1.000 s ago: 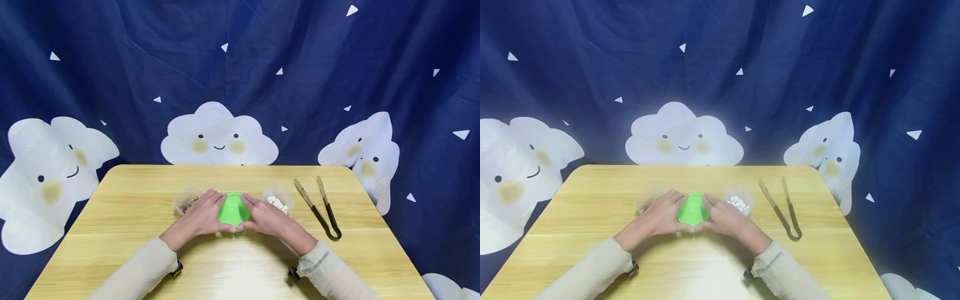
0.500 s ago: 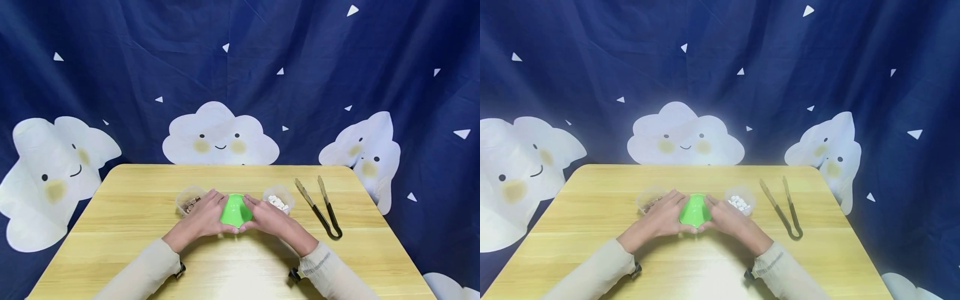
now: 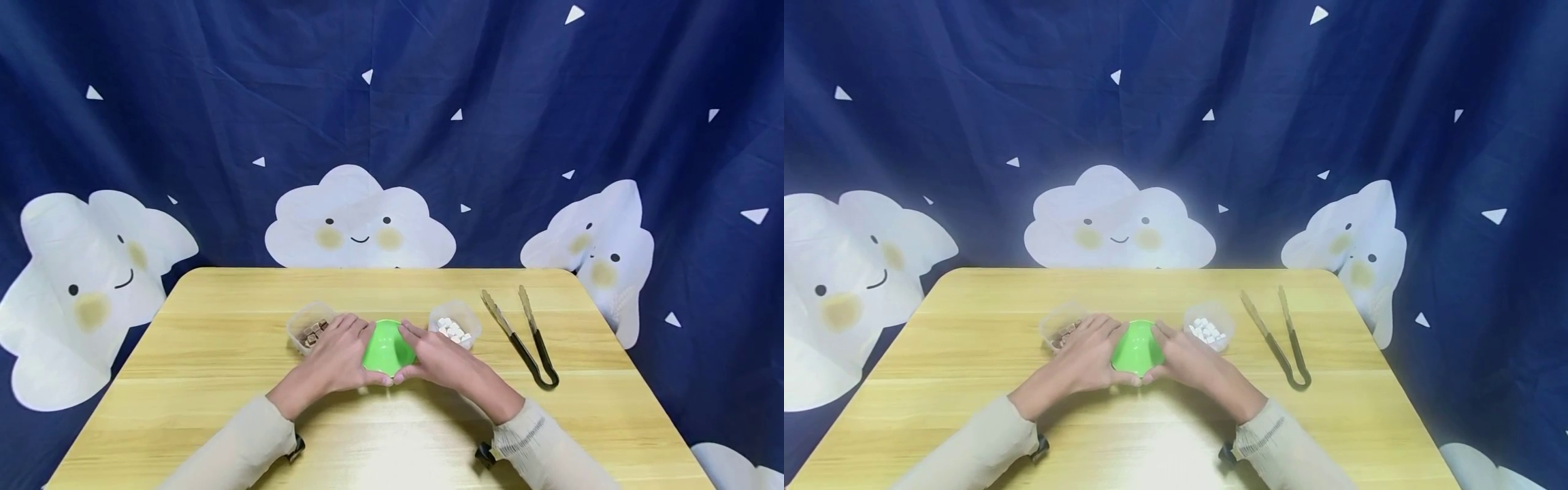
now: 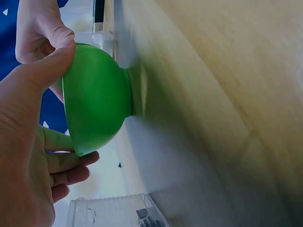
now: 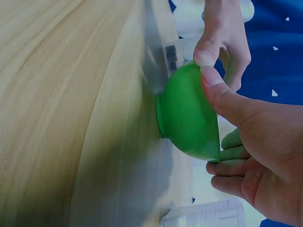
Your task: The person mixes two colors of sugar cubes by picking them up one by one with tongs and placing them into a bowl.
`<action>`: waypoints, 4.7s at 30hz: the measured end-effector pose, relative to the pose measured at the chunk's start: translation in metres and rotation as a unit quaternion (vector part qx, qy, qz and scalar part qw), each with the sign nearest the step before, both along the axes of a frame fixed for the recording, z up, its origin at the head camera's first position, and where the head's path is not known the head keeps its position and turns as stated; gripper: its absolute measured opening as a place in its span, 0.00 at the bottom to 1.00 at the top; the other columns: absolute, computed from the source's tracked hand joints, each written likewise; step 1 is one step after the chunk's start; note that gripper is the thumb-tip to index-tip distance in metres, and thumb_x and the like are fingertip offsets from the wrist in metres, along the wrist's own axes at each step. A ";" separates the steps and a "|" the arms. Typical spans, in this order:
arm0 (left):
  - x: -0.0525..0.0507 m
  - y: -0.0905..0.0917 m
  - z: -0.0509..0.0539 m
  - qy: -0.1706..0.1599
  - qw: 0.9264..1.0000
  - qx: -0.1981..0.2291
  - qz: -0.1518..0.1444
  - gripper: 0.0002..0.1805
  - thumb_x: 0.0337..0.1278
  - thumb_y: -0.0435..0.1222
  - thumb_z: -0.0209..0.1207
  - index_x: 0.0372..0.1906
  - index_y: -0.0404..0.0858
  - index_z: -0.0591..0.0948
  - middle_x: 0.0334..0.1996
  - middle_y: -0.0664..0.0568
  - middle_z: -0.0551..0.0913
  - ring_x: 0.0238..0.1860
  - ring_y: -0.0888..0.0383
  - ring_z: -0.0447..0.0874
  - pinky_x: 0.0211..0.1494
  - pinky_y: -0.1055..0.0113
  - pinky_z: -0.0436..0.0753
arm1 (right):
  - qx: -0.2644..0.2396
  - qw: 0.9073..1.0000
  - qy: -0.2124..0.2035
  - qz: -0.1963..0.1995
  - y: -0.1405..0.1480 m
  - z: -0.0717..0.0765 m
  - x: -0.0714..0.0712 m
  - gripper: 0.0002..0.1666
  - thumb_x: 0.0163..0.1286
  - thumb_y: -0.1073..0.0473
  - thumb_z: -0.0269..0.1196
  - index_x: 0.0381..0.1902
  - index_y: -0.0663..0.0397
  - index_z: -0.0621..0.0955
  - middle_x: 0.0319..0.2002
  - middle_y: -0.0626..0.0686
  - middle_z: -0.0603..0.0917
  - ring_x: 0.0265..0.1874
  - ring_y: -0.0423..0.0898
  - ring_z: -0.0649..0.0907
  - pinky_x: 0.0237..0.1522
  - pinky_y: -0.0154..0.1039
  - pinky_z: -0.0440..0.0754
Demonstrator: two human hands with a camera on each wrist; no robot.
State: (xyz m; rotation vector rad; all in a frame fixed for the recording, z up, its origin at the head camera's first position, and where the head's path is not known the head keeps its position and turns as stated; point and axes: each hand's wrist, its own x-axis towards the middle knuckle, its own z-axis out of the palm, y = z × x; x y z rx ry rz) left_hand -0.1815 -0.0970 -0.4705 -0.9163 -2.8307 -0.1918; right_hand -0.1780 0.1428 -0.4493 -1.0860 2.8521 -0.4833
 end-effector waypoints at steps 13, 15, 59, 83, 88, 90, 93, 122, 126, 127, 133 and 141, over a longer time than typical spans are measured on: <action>0.007 0.007 -0.004 -0.077 0.995 0.062 0.025 0.67 0.38 0.76 0.67 0.74 0.28 0.69 0.67 0.37 0.78 0.65 0.44 0.75 0.69 0.49 0.82 | -0.011 1.000 0.011 0.008 0.004 -0.001 0.004 0.59 0.58 0.34 0.72 0.71 0.74 0.70 0.72 0.73 0.71 0.53 0.63 0.88 0.54 0.43 0.89; 0.008 0.008 -0.005 -0.099 0.991 0.085 0.035 0.68 0.37 0.74 0.69 0.75 0.28 0.67 0.68 0.36 0.76 0.67 0.42 0.75 0.67 0.46 0.83 | -0.013 1.000 0.011 0.010 0.004 -0.001 0.004 0.59 0.57 0.34 0.73 0.71 0.74 0.71 0.71 0.73 0.71 0.53 0.62 0.89 0.54 0.42 0.89; 0.025 0.010 -0.008 0.009 0.999 -0.040 -0.005 0.62 0.63 0.78 0.40 0.78 0.27 0.62 0.77 0.35 0.66 0.74 0.41 0.70 0.78 0.48 0.72 | 0.010 0.999 -0.029 -0.025 0.002 0.008 0.008 0.60 0.55 0.35 0.75 0.73 0.71 0.70 0.72 0.71 0.72 0.62 0.64 0.83 0.61 0.47 0.85; 0.011 0.003 -0.006 -0.022 0.998 -0.040 -0.045 0.60 0.64 0.76 0.40 0.79 0.27 0.61 0.77 0.36 0.66 0.72 0.45 0.70 0.73 0.51 0.79 | 0.012 1.000 0.000 -0.023 0.003 0.007 0.013 0.59 0.59 0.36 0.75 0.74 0.72 0.68 0.73 0.70 0.72 0.63 0.62 0.83 0.61 0.48 0.86; 0.009 0.004 -0.005 0.013 0.997 -0.046 -0.055 0.60 0.62 0.76 0.45 0.75 0.25 0.66 0.69 0.37 0.73 0.64 0.47 0.74 0.68 0.56 0.81 | 0.002 0.999 0.042 -0.019 0.011 0.017 0.018 0.55 0.62 0.38 0.74 0.73 0.71 0.70 0.71 0.69 0.75 0.65 0.63 0.82 0.62 0.50 0.84; 0.008 0.005 -0.005 0.025 0.997 -0.042 -0.059 0.60 0.61 0.75 0.48 0.73 0.24 0.68 0.65 0.38 0.75 0.60 0.48 0.75 0.64 0.57 0.83 | -0.009 0.998 0.056 -0.018 0.018 0.021 0.020 0.53 0.64 0.39 0.73 0.73 0.70 0.70 0.70 0.68 0.76 0.65 0.63 0.82 0.63 0.51 0.84; 0.006 0.007 -0.005 0.032 0.997 -0.038 -0.061 0.60 0.59 0.76 0.51 0.72 0.25 0.70 0.60 0.40 0.77 0.57 0.49 0.75 0.59 0.59 0.84 | -0.029 0.997 0.067 -0.023 0.029 0.026 0.021 0.49 0.66 0.42 0.72 0.73 0.69 0.71 0.70 0.67 0.76 0.66 0.62 0.81 0.65 0.52 0.83; 0.007 0.008 -0.011 0.090 0.992 -0.067 -0.052 0.59 0.60 0.77 0.44 0.69 0.26 0.74 0.59 0.40 0.79 0.59 0.47 0.77 0.73 0.55 0.74 | -0.039 0.972 0.026 -0.230 0.162 0.030 0.005 0.42 0.72 0.48 0.68 0.70 0.75 0.71 0.66 0.75 0.76 0.66 0.73 0.76 0.65 0.68 0.77; 0.007 0.008 -0.010 0.079 0.994 -0.061 -0.048 0.59 0.60 0.77 0.46 0.70 0.26 0.73 0.60 0.40 0.79 0.60 0.47 0.76 0.75 0.55 0.73 | -0.025 0.968 0.012 -0.250 0.173 0.020 0.001 0.43 0.73 0.48 0.68 0.70 0.77 0.70 0.65 0.77 0.76 0.66 0.74 0.76 0.64 0.68 0.77; 0.007 0.008 -0.010 0.075 0.994 -0.060 -0.047 0.59 0.59 0.77 0.46 0.70 0.26 0.73 0.60 0.40 0.79 0.61 0.47 0.76 0.75 0.55 0.73 | -0.022 0.967 0.011 -0.253 0.175 0.018 0.000 0.43 0.73 0.48 0.68 0.70 0.77 0.70 0.65 0.77 0.76 0.65 0.74 0.76 0.64 0.68 0.77; 0.008 0.010 -0.007 0.054 0.996 -0.061 -0.040 0.60 0.59 0.78 0.45 0.71 0.27 0.72 0.62 0.41 0.78 0.62 0.47 0.76 0.76 0.54 0.72 | -0.014 0.965 0.013 -0.263 0.182 0.005 -0.006 0.41 0.72 0.50 0.68 0.69 0.76 0.72 0.62 0.76 0.79 0.62 0.74 0.79 0.59 0.68 0.80; 0.009 0.011 -0.005 0.035 0.997 -0.058 -0.037 0.60 0.59 0.77 0.48 0.71 0.26 0.71 0.63 0.40 0.77 0.62 0.47 0.76 0.77 0.53 0.71 | 0.001 0.960 0.000 -0.280 0.187 -0.009 -0.011 0.42 0.71 0.50 0.69 0.69 0.76 0.71 0.62 0.77 0.78 0.62 0.75 0.78 0.58 0.69 0.80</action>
